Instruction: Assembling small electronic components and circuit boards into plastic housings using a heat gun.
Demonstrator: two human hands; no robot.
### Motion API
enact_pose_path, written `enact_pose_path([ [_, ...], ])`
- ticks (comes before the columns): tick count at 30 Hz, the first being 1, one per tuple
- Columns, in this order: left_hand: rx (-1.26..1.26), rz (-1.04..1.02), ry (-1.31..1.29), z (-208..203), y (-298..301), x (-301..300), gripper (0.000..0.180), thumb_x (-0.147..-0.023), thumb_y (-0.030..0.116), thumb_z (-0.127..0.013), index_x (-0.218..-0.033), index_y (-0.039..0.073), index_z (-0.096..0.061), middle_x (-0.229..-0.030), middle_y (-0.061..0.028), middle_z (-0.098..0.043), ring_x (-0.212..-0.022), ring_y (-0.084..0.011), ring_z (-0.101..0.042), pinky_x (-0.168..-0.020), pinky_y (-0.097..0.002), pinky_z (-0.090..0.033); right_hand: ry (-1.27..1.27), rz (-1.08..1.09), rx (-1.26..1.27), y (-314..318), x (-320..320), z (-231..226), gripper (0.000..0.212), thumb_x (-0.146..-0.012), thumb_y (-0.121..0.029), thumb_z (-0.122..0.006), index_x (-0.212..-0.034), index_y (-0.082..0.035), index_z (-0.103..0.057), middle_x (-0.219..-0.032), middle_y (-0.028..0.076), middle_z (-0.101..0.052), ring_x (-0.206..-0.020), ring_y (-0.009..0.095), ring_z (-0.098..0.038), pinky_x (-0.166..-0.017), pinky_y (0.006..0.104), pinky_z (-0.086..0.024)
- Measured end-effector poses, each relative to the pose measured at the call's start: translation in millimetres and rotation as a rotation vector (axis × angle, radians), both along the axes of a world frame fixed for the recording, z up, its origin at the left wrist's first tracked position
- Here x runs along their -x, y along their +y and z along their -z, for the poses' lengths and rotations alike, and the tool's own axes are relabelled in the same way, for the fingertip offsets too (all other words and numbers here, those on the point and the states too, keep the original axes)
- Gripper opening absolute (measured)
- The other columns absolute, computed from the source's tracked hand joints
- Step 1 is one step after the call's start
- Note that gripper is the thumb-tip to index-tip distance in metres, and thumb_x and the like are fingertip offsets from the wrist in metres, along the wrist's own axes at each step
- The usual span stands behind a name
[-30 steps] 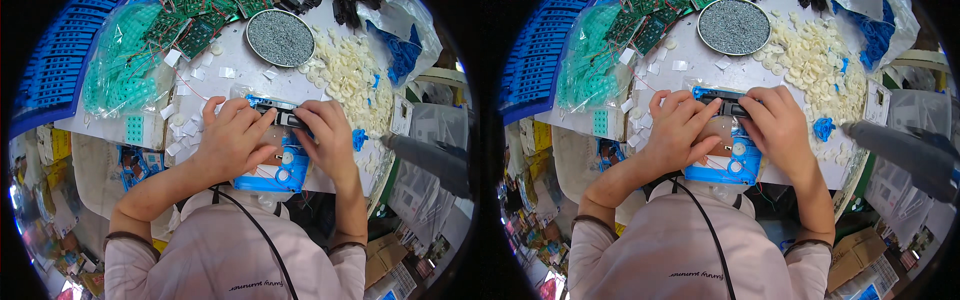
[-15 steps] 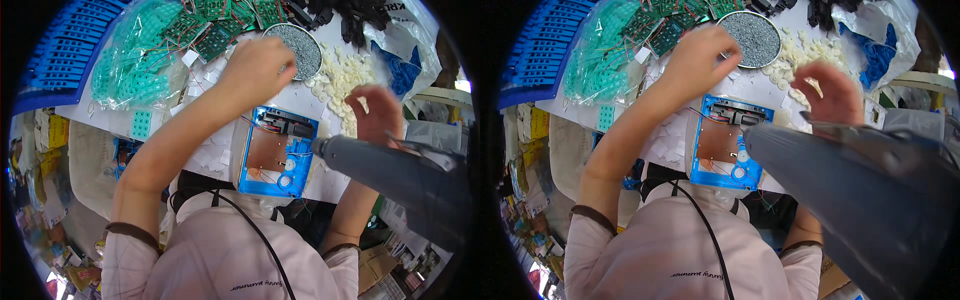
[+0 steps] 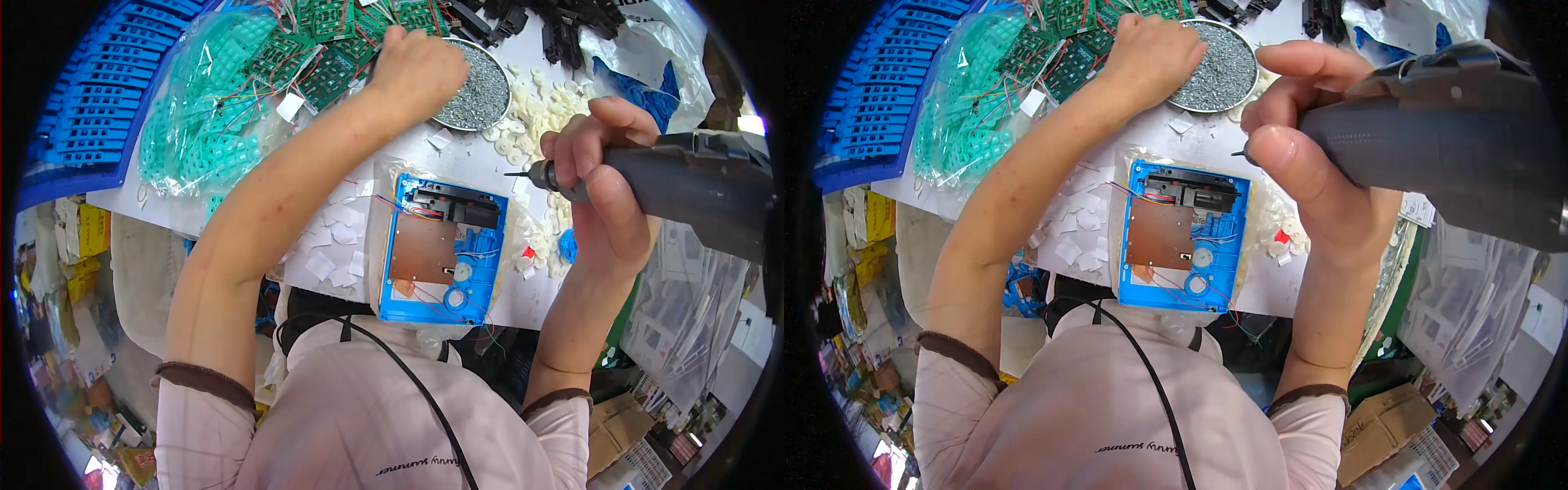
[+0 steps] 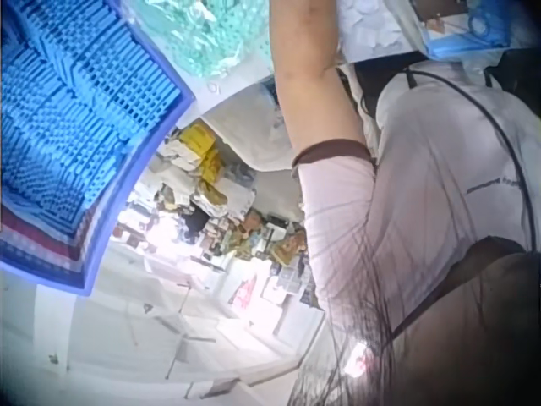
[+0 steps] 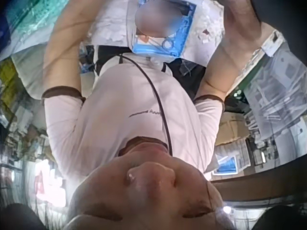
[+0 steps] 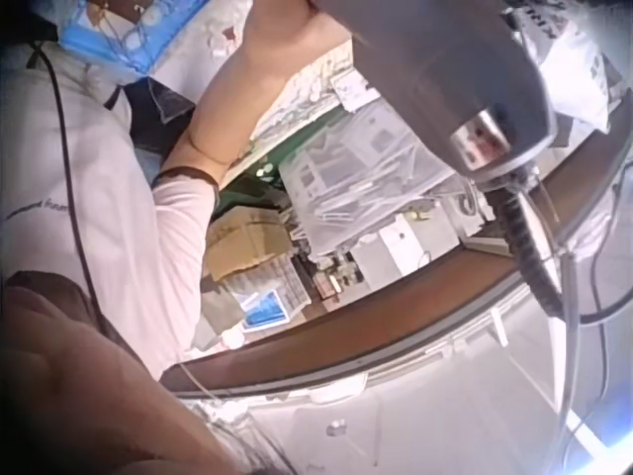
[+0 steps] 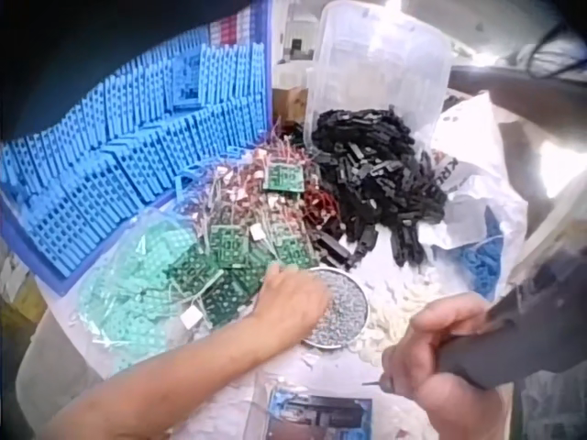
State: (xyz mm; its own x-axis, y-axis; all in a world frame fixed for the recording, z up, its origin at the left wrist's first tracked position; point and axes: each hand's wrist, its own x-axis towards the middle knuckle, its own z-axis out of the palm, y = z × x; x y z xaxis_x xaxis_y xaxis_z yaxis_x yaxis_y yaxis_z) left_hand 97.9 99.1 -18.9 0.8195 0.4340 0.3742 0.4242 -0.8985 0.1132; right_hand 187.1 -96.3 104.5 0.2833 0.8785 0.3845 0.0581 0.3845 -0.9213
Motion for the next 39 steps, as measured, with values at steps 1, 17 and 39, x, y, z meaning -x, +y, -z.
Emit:
enact_pose_path([
  [1, 0.009, 0.019, -0.053, 0.4, 3.7, -0.4, 0.035, -0.096, 0.038, -0.056, -0.082, 0.012, -0.076, -0.083, -0.0075, -0.074, -0.088, -0.0280, -0.067, -0.085, -0.0484, -0.038, 0.011, 0.033, -0.012, -2.2, -1.1, 0.2, 0.051, -0.082, -0.015, -0.077, -0.125, 0.006, -0.060, -0.079, 0.004, -0.061, -0.074, 0.013, -0.059, -0.081, 0.0338, -0.055],
  [17, 0.386, 0.509, -0.286, -46.0, -95.2, 80.6, 0.023, -0.075, 0.026, -0.083, -0.077, 0.015, -0.062, -0.079, 0.0026, -0.063, -0.079, -0.0190, -0.060, -0.092, -0.0467, -0.036, 0.104, -0.023, -0.101, -41.8, 17.8, 6.3, 0.065, -0.096, -0.026, -0.068, -0.152, -0.009, -0.039, -0.080, 0.000, -0.057, -0.071, 0.014, -0.054, -0.080, 0.0375, -0.052],
  [39, 0.407, 0.588, -0.248, -55.2, -114.4, 95.7, 0.036, -0.067, 0.040, -0.081, -0.078, 0.013, -0.059, -0.081, 0.0005, -0.055, -0.085, -0.0196, -0.056, -0.097, -0.0536, -0.034, 0.314, -0.072, -0.124, -52.6, 50.4, 5.1, 0.044, -0.088, -0.017, -0.078, -0.119, -0.007, -0.048, -0.066, 0.002, -0.055, -0.059, 0.016, -0.052, -0.064, 0.0368, -0.052],
])
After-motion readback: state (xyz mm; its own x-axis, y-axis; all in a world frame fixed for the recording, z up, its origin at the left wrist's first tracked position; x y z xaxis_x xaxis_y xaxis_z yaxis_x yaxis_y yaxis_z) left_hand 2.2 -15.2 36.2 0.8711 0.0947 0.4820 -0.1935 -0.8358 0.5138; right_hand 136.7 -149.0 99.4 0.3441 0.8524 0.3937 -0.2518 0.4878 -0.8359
